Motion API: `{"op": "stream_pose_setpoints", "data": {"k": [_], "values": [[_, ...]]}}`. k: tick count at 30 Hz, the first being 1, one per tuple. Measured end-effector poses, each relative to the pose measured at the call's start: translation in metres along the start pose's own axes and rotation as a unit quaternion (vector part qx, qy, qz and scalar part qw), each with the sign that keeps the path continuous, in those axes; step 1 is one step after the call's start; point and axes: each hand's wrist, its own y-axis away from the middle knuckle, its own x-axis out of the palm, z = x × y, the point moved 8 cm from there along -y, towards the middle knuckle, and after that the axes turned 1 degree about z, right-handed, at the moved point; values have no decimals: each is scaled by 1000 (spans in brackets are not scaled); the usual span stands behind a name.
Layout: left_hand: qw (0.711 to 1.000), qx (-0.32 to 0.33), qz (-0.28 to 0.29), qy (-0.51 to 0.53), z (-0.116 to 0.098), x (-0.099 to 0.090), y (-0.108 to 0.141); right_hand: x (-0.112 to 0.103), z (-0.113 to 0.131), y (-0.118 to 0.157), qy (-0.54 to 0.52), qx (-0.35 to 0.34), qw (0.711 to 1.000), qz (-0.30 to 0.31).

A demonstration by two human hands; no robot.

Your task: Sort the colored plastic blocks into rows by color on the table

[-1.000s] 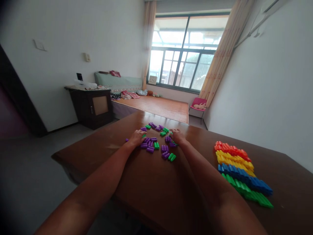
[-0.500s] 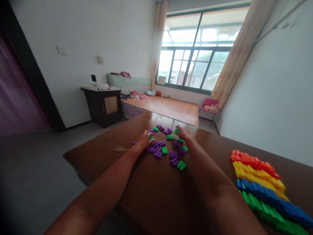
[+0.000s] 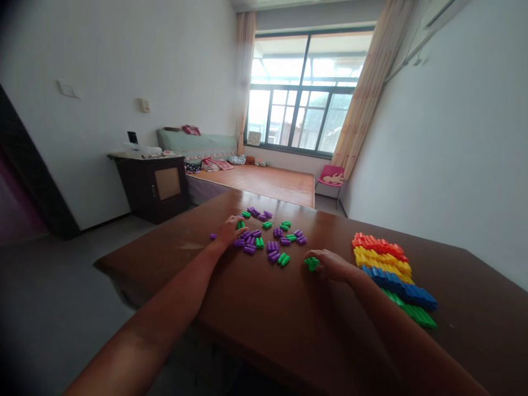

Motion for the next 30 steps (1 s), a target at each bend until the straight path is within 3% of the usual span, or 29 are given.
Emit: {"op": "stream_pose_setpoints", "data": {"k": [4, 8, 11, 17, 21, 26, 30], "values": [[1000, 18, 4, 3, -12, 3, 2, 9, 14, 5, 28, -6, 999, -33], [997, 65, 33, -6, -41, 8, 1, 10, 19, 8, 18, 30, 996, -84], [991, 105, 81, 3, -74, 21, 5, 11, 15, 14, 5, 53, 993, -103], [980, 120, 146, 65, -148, 58, 25, 10, 12, 31, -14, 75, 990, -115], [971, 161, 161, 77, -192, 80, 37, -17, 11, 59, -32, 51, 985, -162], [958, 191, 180, 118, -231, 100, 42, -68, -49, 134, -106, 123, 950, -268], [942, 229, 192, 156, -274, 117, 47, -83, -99, 202, -187, 184, 904, -338]]}}
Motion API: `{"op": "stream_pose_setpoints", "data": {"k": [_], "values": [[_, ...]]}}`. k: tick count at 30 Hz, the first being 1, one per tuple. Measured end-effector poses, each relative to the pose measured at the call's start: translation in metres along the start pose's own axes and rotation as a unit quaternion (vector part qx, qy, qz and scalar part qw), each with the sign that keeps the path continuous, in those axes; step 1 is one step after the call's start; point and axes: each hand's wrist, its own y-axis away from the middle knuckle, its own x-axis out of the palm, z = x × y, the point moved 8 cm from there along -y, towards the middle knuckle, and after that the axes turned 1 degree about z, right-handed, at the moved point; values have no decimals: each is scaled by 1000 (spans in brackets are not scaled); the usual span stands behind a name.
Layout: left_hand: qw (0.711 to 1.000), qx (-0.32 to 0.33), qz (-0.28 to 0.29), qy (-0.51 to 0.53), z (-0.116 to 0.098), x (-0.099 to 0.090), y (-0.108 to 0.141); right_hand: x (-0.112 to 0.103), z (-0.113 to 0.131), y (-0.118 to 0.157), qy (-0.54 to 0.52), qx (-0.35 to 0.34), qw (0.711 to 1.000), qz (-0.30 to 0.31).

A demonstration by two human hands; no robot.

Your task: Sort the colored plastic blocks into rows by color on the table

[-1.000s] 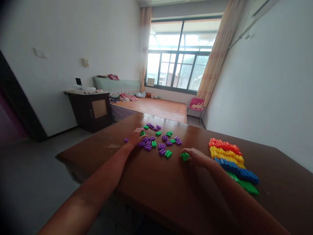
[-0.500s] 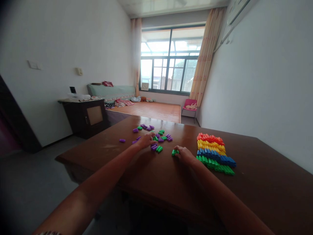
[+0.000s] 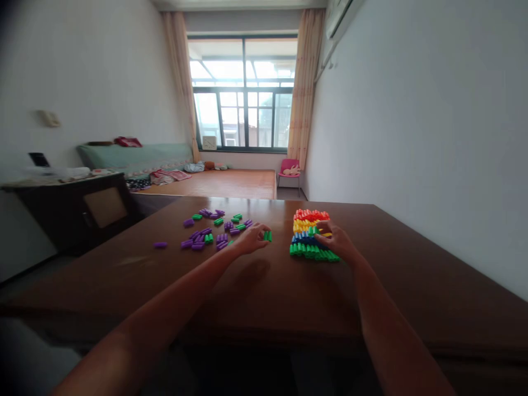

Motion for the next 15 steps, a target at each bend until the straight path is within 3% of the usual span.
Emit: {"op": "stream_pose_setpoints", "data": {"k": [2, 6, 15], "values": [[1000, 21, 3, 10, -18, 16, -11, -15, -19, 12, -12, 30, 999, -11], [998, 55, 9, 5, -53, 46, -30, -20, -40, 29, 15, 57, 998, 23], [994, 78, 37, -74, -98, 83, -41, -15, -44, 33, 50, 52, 995, 73]]}}
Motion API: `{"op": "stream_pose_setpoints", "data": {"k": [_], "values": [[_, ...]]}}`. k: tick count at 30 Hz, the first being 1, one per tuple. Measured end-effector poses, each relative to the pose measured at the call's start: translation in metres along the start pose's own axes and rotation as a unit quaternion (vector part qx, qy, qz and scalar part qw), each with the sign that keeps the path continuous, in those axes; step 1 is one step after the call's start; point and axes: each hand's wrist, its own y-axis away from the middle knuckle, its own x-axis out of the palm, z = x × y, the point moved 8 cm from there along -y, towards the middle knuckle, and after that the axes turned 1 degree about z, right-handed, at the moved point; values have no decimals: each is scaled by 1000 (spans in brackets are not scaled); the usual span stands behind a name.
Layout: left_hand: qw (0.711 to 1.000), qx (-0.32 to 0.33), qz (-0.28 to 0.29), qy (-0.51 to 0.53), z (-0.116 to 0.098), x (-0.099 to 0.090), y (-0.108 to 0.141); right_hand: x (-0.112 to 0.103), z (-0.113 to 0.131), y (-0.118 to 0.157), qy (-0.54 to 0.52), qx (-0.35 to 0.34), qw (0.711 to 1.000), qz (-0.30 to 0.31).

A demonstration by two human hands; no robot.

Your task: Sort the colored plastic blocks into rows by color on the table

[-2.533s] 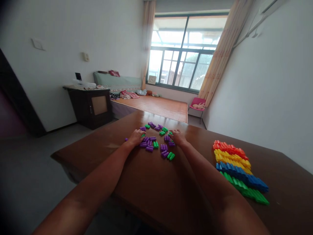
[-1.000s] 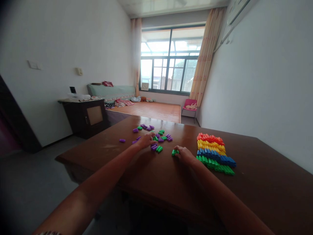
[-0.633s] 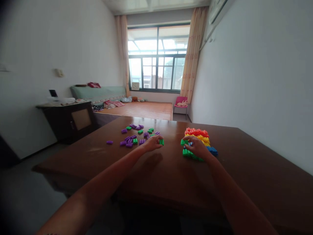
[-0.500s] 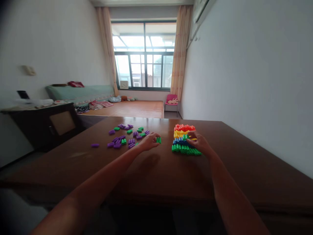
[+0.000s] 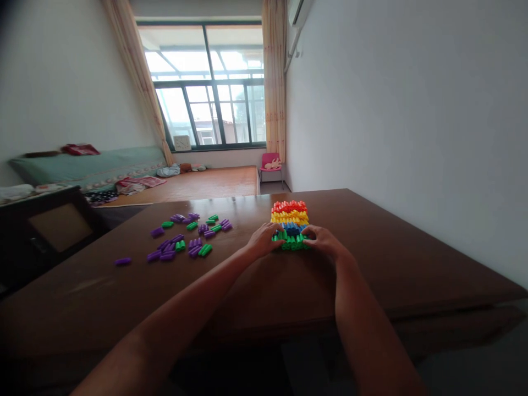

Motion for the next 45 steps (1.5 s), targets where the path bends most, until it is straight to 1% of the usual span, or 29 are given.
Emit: {"op": "stream_pose_setpoints", "data": {"k": [3, 5, 6, 8, 9, 11, 15, 18, 20, 23, 27, 31, 34, 36, 37, 39, 40, 42, 45], "values": [[1000, -4, 3, -4, -3, 7, -3, 4, 1, 0, -8, -2, 1000, 21], [1000, -8, 8, -3, -5, 12, -6, -2, -3, 1, -20, 9, 1000, -3], [1000, -7, 12, -2, -6, 14, -8, -8, -6, 1, -30, 17, 999, -32], [1000, 1, 16, -4, -13, 18, -13, -24, -12, 2, -46, 33, 992, -113], [1000, 7, 17, -6, -17, 20, -16, -32, -15, 3, -47, 40, 986, -152], [1000, 19, 20, -11, -28, 24, -24, -42, -20, 3, -40, 51, 975, -211], [998, 34, 38, -29, -53, 39, -43, -55, -27, 6, -44, 70, 952, -294], [997, 31, 46, -58, -67, 53, -52, -62, -30, 10, -38, 76, 935, -345], [995, 25, 46, -85, -70, 61, -53, -63, -30, 10, -30, 75, 932, -354], [991, 19, 50, -122, -69, 68, -51, -60, -28, 8, -18, 68, 937, -343], [988, 17, 55, -147, -66, 72, -48, -58, -22, 6, 1, 66, 940, -335], [988, 29, 46, -145, -69, 66, -42, -57, -21, 8, 16, 65, 939, -337], [987, 65, 41, -140, -71, 51, -30, -56, -20, 11, 24, 51, 936, -346], [986, 82, 35, -141, -63, 37, -17, -55, -17, 13, 25, 42, 933, -356], [986, 86, 31, -143, -55, 27, -9, -54, -14, 14, 25, 35, 932, -361], [985, 76, 24, -150, -28, 7, 10, -51, -5, 15, 31, 16, 930, -366], [985, 64, 23, -155, -10, -4, 21, -48, 1, 16, 35, 6, 931, -364], [985, 28, 27, -167, 34, -25, 45, -38, 13, 16, 47, -11, 936, -350], [983, -34, 49, -173, 104, -57, 83, -12, 34, 12, 81, -35, 947, -309]]}}
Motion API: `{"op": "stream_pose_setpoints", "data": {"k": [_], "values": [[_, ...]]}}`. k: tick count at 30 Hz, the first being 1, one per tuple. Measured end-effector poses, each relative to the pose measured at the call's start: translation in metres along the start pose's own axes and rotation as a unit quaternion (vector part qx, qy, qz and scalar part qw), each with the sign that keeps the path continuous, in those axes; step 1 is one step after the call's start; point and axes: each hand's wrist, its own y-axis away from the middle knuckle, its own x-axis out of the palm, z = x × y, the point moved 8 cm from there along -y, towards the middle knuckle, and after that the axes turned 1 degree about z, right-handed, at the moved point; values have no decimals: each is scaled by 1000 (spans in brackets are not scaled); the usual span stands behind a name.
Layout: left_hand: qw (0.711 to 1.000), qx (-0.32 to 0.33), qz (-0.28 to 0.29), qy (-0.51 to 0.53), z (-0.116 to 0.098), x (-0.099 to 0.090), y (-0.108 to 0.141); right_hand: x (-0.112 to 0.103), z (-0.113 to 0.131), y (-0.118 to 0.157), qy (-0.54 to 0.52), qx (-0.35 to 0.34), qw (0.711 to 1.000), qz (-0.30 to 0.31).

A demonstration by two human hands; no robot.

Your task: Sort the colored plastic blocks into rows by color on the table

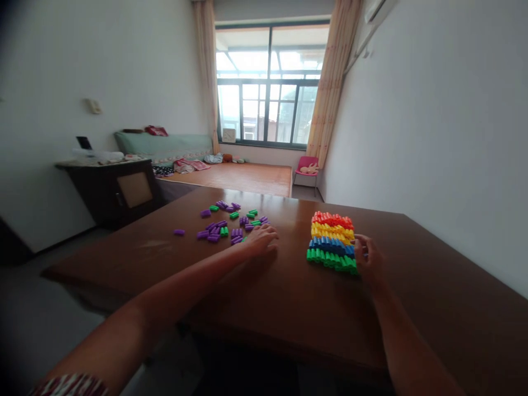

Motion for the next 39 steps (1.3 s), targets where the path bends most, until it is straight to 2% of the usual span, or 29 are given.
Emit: {"op": "stream_pose_setpoints", "data": {"k": [3, 6, 9, 11, 13, 15, 17, 22, 25, 27, 30, 34, 36, 39], "values": [[998, -55, 34, 14, 68, -4, 29, 38, 36, 9, 30, -63, 994, 81], [994, -86, 40, 51, 120, -15, 47, 89, 86, 19, 32, -138, 968, 205], [987, -142, -11, 79, 173, -31, 59, 140, 140, 26, 13, -209, 929, 304], [973, -211, -48, 79, 214, -39, 69, 172, 172, 24, 12, -254, 905, 340], [955, -280, -60, 71, 251, -40, 81, 205, 195, 15, 21, -293, 888, 354], [942, -326, -55, 64, 281, -38, 92, 239, 208, 0, 43, -311, 881, 355], [936, -344, -49, 59, 301, -36, 98, 276, 211, -19, 73, -306, 881, 354], [933, -352, -38, 69, 333, -32, 93, 363, 204, -63, 128, -271, 882, 362], [929, -360, -29, 82, 349, -26, 83, 401, 201, -75, 135, -273, 867, 393], [927, -364, -21, 91, 356, -21, 77, 416, 200, -77, 131, -273, 853, 425], [926, -362, -10, 109, 361, -15, 68, 422, 200, -80, 122, -271, 842, 450], [925, -360, -1, 122, 357, -14, 59, 410, 206, -81, 119, -273, 840, 454], [924, -361, 22, 121, 352, -12, 57, 402, 208, -79, 115, -270, 835, 465], [925, -357, 73, 103, 342, -9, 56, 383, 213, -80, 85, -249, 854, 449]]}}
